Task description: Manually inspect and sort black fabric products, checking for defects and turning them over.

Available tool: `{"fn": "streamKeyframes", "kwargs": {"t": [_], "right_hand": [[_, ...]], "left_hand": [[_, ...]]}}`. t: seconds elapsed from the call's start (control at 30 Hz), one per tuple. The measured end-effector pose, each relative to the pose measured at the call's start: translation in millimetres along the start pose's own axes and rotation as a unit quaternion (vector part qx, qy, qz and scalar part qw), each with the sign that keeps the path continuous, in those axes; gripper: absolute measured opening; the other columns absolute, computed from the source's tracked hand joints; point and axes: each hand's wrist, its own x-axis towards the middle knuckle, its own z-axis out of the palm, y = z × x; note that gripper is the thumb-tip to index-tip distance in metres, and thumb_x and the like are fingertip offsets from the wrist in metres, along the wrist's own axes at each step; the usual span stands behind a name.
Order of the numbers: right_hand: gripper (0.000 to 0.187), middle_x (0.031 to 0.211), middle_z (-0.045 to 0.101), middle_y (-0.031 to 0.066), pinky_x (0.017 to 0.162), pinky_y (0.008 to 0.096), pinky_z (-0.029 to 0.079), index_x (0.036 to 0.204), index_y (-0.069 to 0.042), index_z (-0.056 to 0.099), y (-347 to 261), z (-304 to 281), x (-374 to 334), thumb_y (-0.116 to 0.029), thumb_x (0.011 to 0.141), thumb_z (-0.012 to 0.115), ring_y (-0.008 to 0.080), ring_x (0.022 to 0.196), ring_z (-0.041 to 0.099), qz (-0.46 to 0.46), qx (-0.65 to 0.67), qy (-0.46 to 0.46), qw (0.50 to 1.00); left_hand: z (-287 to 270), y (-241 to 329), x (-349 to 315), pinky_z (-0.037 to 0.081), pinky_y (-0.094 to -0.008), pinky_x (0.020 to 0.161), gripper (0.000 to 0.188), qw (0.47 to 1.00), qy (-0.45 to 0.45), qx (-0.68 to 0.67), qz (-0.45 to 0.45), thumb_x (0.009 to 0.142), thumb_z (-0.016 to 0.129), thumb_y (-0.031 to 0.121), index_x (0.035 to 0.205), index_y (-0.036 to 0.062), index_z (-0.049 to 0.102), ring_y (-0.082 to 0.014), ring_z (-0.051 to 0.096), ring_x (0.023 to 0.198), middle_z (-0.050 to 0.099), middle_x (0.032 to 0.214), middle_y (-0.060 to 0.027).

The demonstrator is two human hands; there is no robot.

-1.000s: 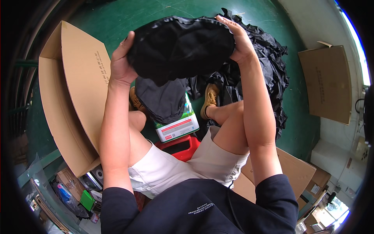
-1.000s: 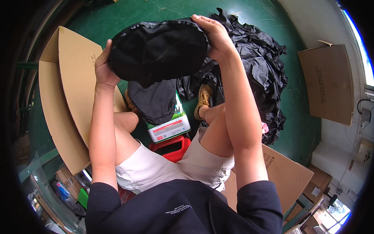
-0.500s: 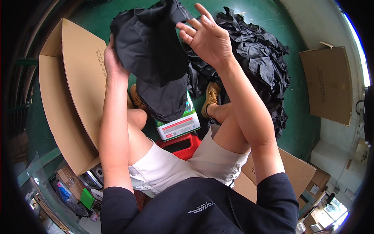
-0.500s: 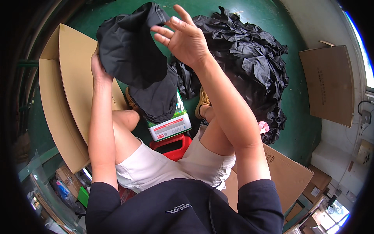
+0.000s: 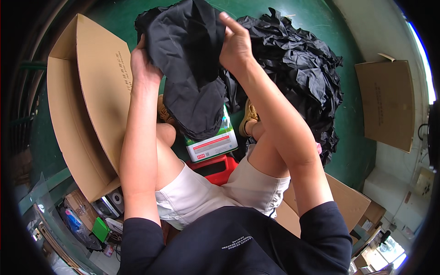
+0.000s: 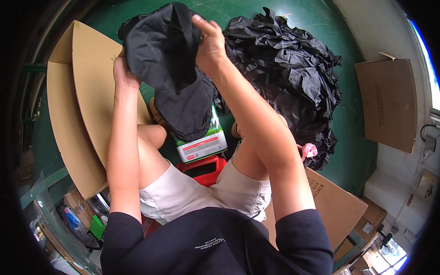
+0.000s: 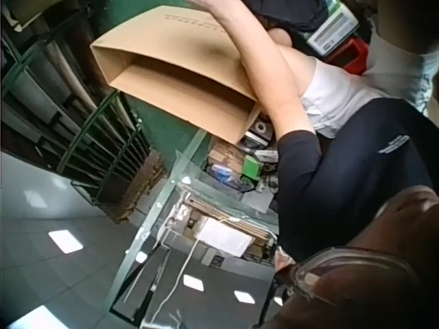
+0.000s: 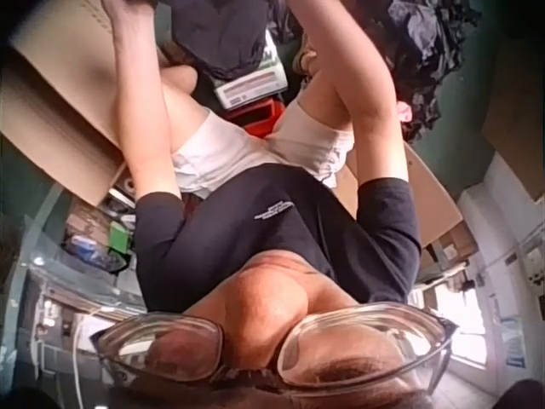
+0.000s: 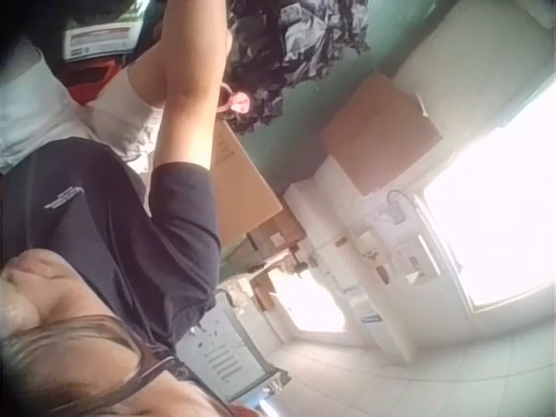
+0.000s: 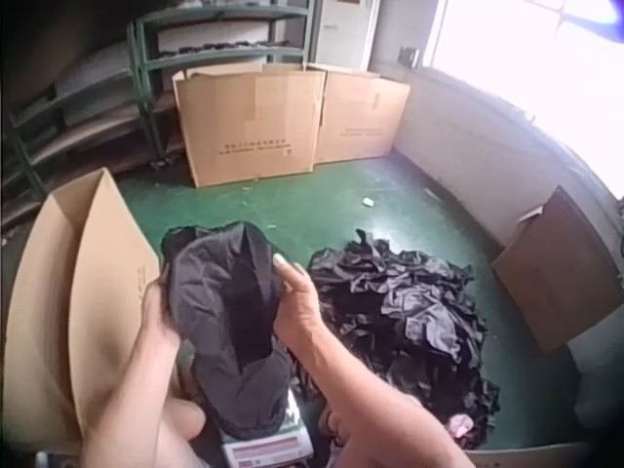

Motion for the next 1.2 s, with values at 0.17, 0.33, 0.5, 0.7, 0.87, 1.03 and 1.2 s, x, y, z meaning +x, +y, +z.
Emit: {"fn": "streamKeyframes", "kwargs": {"t": [0.17,0.33,0.5,0.7,0.87,1.03,1.2], "right_hand": [[0.035,0.112,0.066,0.0146,0.101,0.0428,0.045,0.118,-0.001,0.060,51,-4,-6,-0.020,0.089,0.067,0.0255,0.108,0.063,0.131,-0.196,0.111,0.965],[0.017,0.094,0.070,0.0114,0.087,0.0412,0.054,0.101,-0.003,0.061,27,5,1,-0.018,0.092,0.064,0.0237,0.084,0.069,0.063,-0.135,0.045,0.988],[0.012,0.092,0.064,0.0106,0.070,0.0328,0.053,0.095,0.002,0.059,9,7,-2,-0.009,0.093,0.061,0.0198,0.079,0.061,0.024,-0.050,0.029,0.998],[0.009,0.090,0.066,0.0117,0.066,0.0312,0.058,0.092,0.002,0.058,-22,-11,9,-0.006,0.092,0.061,0.0200,0.076,0.066,0.134,0.049,-0.105,0.984],[0.008,0.089,0.068,0.0119,0.072,0.0357,0.062,0.094,0.001,0.060,-9,24,-9,-0.004,0.089,0.064,0.0222,0.076,0.070,0.088,-0.105,0.029,0.990],[0.012,0.088,0.067,0.0110,0.072,0.0359,0.062,0.095,0.001,0.060,-12,22,-11,-0.003,0.085,0.066,0.0219,0.076,0.070,0.087,-0.134,0.010,0.987],[0.010,0.094,0.068,0.0129,0.070,0.0353,0.061,0.095,0.002,0.062,-18,1,6,-0.003,0.086,0.065,0.0224,0.081,0.070,0.040,-0.190,0.107,0.975]], "left_hand": [[-13,2,7,0.046,-0.0462,0.103,0.046,0.999,-0.033,0.007,-0.019,0.106,0.034,0.032,0.133,-0.0011,0.050,-0.0313,0.058,0.117,0.057,0.131,-0.0190],[-50,11,39,0.051,-0.0393,0.094,0.037,0.986,0.053,-0.157,0.005,0.106,0.031,0.025,0.117,0.0031,0.058,-0.0220,0.063,0.103,0.064,0.114,-0.0116],[-31,8,19,0.044,-0.0309,0.069,0.030,0.975,0.190,-0.117,0.007,0.103,0.034,0.021,0.098,0.0047,0.059,-0.0192,0.055,0.076,0.061,0.087,-0.0066],[-24,8,13,0.045,-0.0322,0.066,0.024,0.978,0.183,-0.099,0.015,0.099,0.042,0.021,0.095,0.0033,0.058,-0.0205,0.055,0.077,0.061,0.087,-0.0062],[-16,1,13,0.047,-0.0322,0.066,0.016,0.973,0.208,-0.060,-0.081,0.093,0.056,0.017,0.096,0.0015,0.055,-0.0200,0.054,0.073,0.060,0.087,-0.0085],[2,-18,1,0.049,-0.0352,0.069,0.019,0.984,0.096,0.014,-0.150,0.089,0.063,0.017,0.105,0.0060,0.058,-0.0211,0.057,0.078,0.063,0.096,-0.0083],[-20,-26,19,0.048,-0.0343,0.070,0.022,0.976,0.103,0.050,-0.187,0.087,0.068,0.020,0.105,0.0104,0.059,-0.0213,0.057,0.081,0.063,0.098,-0.0062]]}}
